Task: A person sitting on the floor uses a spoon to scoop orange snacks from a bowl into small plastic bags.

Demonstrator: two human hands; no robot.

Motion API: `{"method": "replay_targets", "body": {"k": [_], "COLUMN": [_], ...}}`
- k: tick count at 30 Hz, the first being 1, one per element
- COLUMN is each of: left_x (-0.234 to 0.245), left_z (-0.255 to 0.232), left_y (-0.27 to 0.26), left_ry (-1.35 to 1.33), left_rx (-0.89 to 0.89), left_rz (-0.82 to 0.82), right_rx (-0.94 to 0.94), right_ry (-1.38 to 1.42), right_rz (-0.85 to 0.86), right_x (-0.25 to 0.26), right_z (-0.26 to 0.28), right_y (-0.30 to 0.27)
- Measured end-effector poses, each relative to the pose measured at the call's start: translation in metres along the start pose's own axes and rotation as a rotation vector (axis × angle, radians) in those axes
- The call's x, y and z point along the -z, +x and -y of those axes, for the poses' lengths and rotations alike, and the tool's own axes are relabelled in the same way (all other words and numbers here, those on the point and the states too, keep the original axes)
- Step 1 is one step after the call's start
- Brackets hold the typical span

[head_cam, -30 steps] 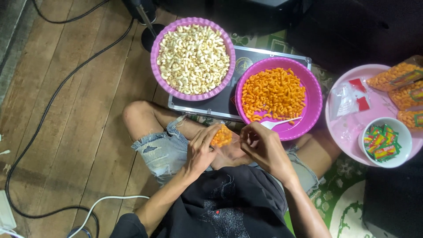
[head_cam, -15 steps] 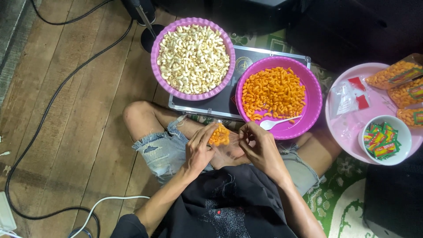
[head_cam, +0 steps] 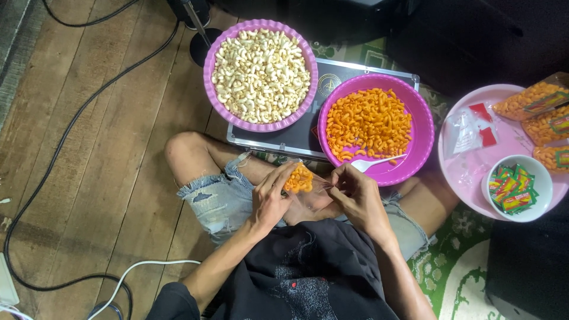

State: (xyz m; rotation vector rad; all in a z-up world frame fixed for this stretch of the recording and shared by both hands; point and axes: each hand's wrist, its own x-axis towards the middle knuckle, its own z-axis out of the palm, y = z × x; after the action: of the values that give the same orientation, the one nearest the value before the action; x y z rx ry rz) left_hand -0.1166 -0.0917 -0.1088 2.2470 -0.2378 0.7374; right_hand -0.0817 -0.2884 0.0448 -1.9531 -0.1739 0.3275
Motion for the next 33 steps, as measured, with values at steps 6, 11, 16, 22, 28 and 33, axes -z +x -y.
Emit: {"method": "replay_targets", "body": {"k": [6,11,16,22,28,33], "left_x": [0.010,0.005,-0.001,-0.004,-0.002,0.010], "left_z": [-0.015,-0.008,-0.006,-0.007,-0.003,-0.010], "left_y": [0.013,0.013,0.013,0.012,0.016,0.025], "left_ry": [0.027,0.060,0.092,0.072,-0.056,-0.239], "left_rx": [0.034,0.070,0.081,0.111,0.169,0.270], "left_rz": [0.001,0.009,0.009,0.018,0.079,0.384], "right_rx": [-0.035,0.275,0.634,0.706,0.630,0.622], "right_ry": [0.114,-0.133,-0.524,-0.584,-0.387,-0.469], "right_rz": [-0.076,-0.052,-0.104,-0.245,-0.226,0.006], "right_x": [0.004,0.010,-0.013,-0.024,0.003,0.042], "right_z": [0.012,0.010,-0.006,-0.005,-0.021,0.007], "right_y": [-0.003,-0.015,-0.018,-0.016,-0.012,-0.007]}}
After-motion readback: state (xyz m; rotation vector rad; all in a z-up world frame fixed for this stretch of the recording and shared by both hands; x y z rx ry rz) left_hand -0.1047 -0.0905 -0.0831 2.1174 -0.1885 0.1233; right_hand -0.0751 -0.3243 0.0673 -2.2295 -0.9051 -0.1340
